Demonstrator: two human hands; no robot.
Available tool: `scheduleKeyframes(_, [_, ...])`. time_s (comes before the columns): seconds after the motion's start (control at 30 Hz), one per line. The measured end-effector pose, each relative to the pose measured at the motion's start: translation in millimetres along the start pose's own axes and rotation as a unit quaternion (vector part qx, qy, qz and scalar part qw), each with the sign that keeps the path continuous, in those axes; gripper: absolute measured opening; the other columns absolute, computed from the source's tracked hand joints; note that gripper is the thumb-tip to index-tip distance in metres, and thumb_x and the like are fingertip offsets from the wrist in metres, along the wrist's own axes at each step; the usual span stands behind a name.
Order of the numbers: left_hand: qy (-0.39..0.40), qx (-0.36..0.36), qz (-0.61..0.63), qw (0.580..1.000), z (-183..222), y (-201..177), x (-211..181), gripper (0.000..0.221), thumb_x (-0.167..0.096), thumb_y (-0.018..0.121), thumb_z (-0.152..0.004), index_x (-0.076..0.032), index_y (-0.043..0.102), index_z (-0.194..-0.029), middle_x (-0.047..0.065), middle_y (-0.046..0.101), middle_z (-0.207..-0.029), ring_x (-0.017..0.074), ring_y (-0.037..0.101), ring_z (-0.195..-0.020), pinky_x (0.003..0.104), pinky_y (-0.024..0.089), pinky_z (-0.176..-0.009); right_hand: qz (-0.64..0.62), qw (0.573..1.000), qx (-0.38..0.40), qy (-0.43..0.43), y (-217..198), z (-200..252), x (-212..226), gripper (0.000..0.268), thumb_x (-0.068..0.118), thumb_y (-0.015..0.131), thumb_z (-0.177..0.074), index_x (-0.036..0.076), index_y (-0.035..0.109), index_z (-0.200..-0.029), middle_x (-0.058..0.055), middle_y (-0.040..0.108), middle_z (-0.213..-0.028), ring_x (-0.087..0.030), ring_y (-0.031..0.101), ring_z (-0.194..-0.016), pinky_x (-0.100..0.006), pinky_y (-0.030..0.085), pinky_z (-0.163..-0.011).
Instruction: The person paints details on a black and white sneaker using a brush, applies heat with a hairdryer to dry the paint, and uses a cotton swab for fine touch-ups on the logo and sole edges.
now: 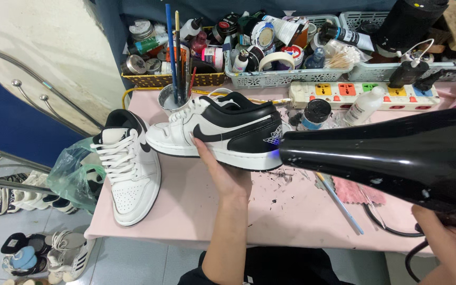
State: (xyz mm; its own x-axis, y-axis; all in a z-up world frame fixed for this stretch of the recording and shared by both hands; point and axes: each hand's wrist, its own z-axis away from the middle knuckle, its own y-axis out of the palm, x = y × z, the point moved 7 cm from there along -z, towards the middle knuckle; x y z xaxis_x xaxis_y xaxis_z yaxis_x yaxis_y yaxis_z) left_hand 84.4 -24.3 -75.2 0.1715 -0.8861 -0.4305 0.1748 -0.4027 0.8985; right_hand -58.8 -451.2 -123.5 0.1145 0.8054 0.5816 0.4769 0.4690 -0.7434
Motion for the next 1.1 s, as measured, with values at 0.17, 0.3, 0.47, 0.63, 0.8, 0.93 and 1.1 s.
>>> scheduleKeyframes(0.17, [-0.004, 0.042, 0.017, 0.999, 5, 11, 2, 0.074, -0.064, 0.041, -0.099, -0.015, 0.04, -0.154, 0.005, 0.048, -0.155, 0.0249, 0.047, -0.141, 0.044, 0.039, -0.117, 0.006, 1.0, 0.001, 0.014, 3, 5, -21, 0.013, -0.003, 0.077, -0.091, -0.009, 0.07, -0.101, -0.021, 0.073, -0.084, -0.024, 0.074, -0.074, -0.032, 0.059, -0.068])
scheduleKeyframes(0.3, [-0.023, 0.04, 0.023, 0.999, 7, 13, 1, 0.074, -0.064, 0.041, -0.099, -0.016, 0.04, -0.154, 0.004, 0.047, -0.155, 0.0245, 0.047, -0.142, 0.044, 0.039, -0.118, 0.007, 1.0, 0.005, 0.02, 6, 4, -29, 0.012, -0.003, 0.076, -0.092, -0.008, 0.07, -0.1, -0.021, 0.073, -0.084, -0.024, 0.074, -0.074, -0.033, 0.059, -0.068])
scheduleKeyframes(0.47, [-0.033, 0.049, 0.021, 0.998, 11, 16, 0, 0.075, -0.065, 0.037, -0.099, -0.015, 0.04, -0.154, 0.005, 0.048, -0.154, 0.0258, 0.048, -0.141, 0.044, 0.04, -0.116, 0.017, 0.999, 0.012, 0.034, 10, 5, -54, 0.011, -0.002, 0.076, -0.092, -0.007, 0.071, -0.1, -0.02, 0.073, -0.084, -0.024, 0.074, -0.075, -0.033, 0.059, -0.069])
scheduleKeyframes(0.63, [-0.003, 0.05, 0.005, 0.999, 15, 18, -1, 0.074, -0.063, 0.036, -0.101, -0.013, 0.037, -0.155, 0.007, 0.046, -0.156, 0.0262, 0.047, -0.141, 0.043, 0.04, -0.117, 0.029, 0.998, 0.029, 0.048, 15, 15, -91, 0.01, -0.001, 0.075, -0.093, -0.007, 0.071, -0.1, -0.02, 0.073, -0.084, -0.025, 0.074, -0.075, -0.034, 0.059, -0.07])
scheduleKeyframes(0.8, [0.045, 0.038, -0.017, 0.998, 16, 9, -1, 0.073, -0.061, 0.036, -0.102, -0.012, 0.034, -0.157, 0.008, 0.044, -0.157, 0.026, 0.044, -0.144, 0.043, 0.036, -0.119, 0.038, 0.996, 0.04, 0.066, 18, 24, -120, 0.009, 0.0, 0.074, -0.094, -0.006, 0.071, -0.1, -0.02, 0.074, -0.085, -0.025, 0.074, -0.075, -0.035, 0.059, -0.07])
scheduleKeyframes(0.93, [0.095, 0.038, -0.042, 0.994, 18, 4, -1, 0.074, -0.059, 0.038, -0.103, -0.01, 0.031, -0.157, 0.01, 0.043, -0.157, 0.0272, 0.042, -0.145, 0.044, 0.032, -0.121, 0.036, 0.996, 0.041, 0.074, 23, 24, -132, 0.009, 0.001, 0.073, -0.095, -0.005, 0.072, -0.1, -0.02, 0.074, -0.085, -0.025, 0.074, -0.076, -0.035, 0.059, -0.071])
scheduleKeyframes(1.1, [0.11, 0.042, -0.036, 0.992, 21, 6, -4, 0.074, -0.06, 0.038, -0.102, -0.012, 0.029, -0.158, 0.009, 0.04, -0.159, 0.0275, 0.041, -0.146, 0.045, 0.033, -0.122, 0.036, 0.995, 0.043, 0.08, 25, 22, -143, 0.008, 0.002, 0.072, -0.095, -0.005, 0.072, -0.1, -0.02, 0.074, -0.085, -0.025, 0.074, -0.076, -0.036, 0.059, -0.071])
